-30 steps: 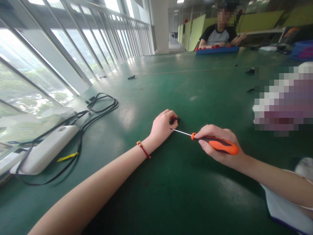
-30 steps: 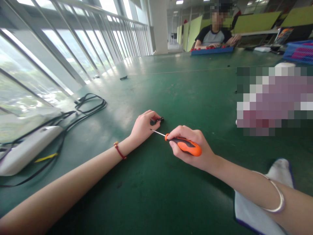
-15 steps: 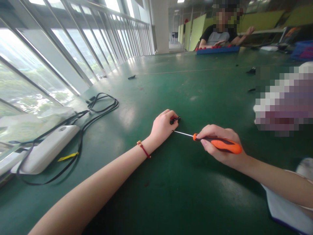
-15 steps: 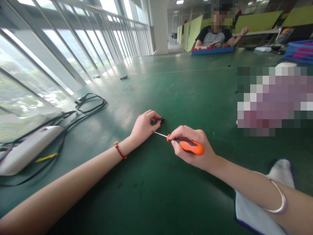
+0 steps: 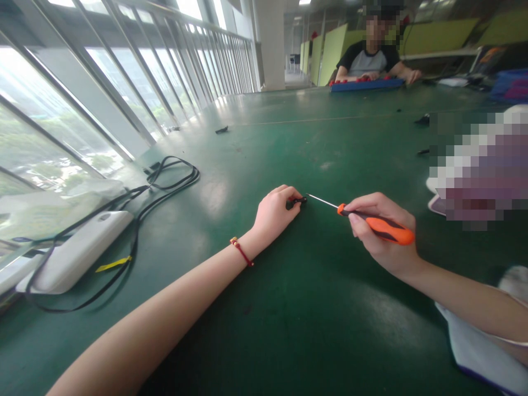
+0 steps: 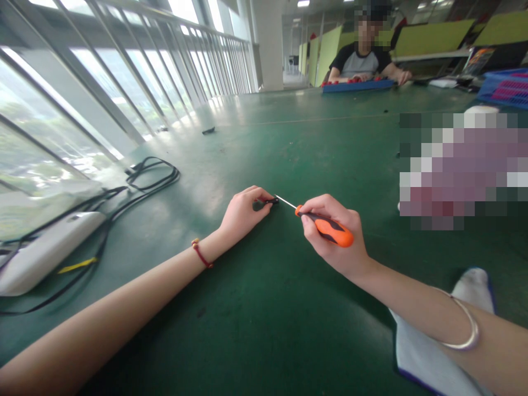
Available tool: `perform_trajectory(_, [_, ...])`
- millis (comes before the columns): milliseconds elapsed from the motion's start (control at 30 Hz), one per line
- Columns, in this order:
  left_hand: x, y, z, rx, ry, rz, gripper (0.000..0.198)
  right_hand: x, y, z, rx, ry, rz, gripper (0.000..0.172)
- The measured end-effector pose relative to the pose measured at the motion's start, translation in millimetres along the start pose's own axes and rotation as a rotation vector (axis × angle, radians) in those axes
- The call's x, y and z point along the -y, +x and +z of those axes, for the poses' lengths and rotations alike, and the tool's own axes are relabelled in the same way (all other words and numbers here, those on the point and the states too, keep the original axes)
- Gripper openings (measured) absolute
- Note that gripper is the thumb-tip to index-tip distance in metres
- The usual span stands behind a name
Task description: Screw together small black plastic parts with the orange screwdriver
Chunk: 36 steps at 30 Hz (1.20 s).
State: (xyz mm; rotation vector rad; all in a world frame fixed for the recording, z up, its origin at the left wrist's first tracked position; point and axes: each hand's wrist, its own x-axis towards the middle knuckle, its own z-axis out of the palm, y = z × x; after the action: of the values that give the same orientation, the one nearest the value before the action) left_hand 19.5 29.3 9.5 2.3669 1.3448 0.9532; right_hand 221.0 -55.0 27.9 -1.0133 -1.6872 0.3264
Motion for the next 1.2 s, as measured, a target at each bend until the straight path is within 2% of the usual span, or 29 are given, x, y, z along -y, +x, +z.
perform_trajectory(233, [5,3,-0.4,0.037,-0.127,-0.029,0.012,-8,5,4,-0.012,0.016,0.108,0.003])
perform_trajectory(500, [8,5,-0.3,0.049,-0.238,-0.031,0.012,-10,6,4,0.034,0.018,0.154,0.002])
perform_trajectory(600, [4,4,-1.7,0.023,-0.206,-0.001,0.011,-11,7,4,0.046,0.011,0.161,0.002])
perform_trajectory(800, [-2,1,-1.5,0.05,-0.039,0.054,0.011,-15,7,4,0.075,0.005,0.185,0.003])
perform_trajectory(1000, [0,1,-0.5,0.074,-0.029,0.005,0.014,-16,7,3,0.11,0.006,0.185,0.004])
perform_trajectory(1200, [8,5,-11.1,0.007,-0.073,-0.038,0.014,-15,7,3,0.114,0.028,0.183,0.004])
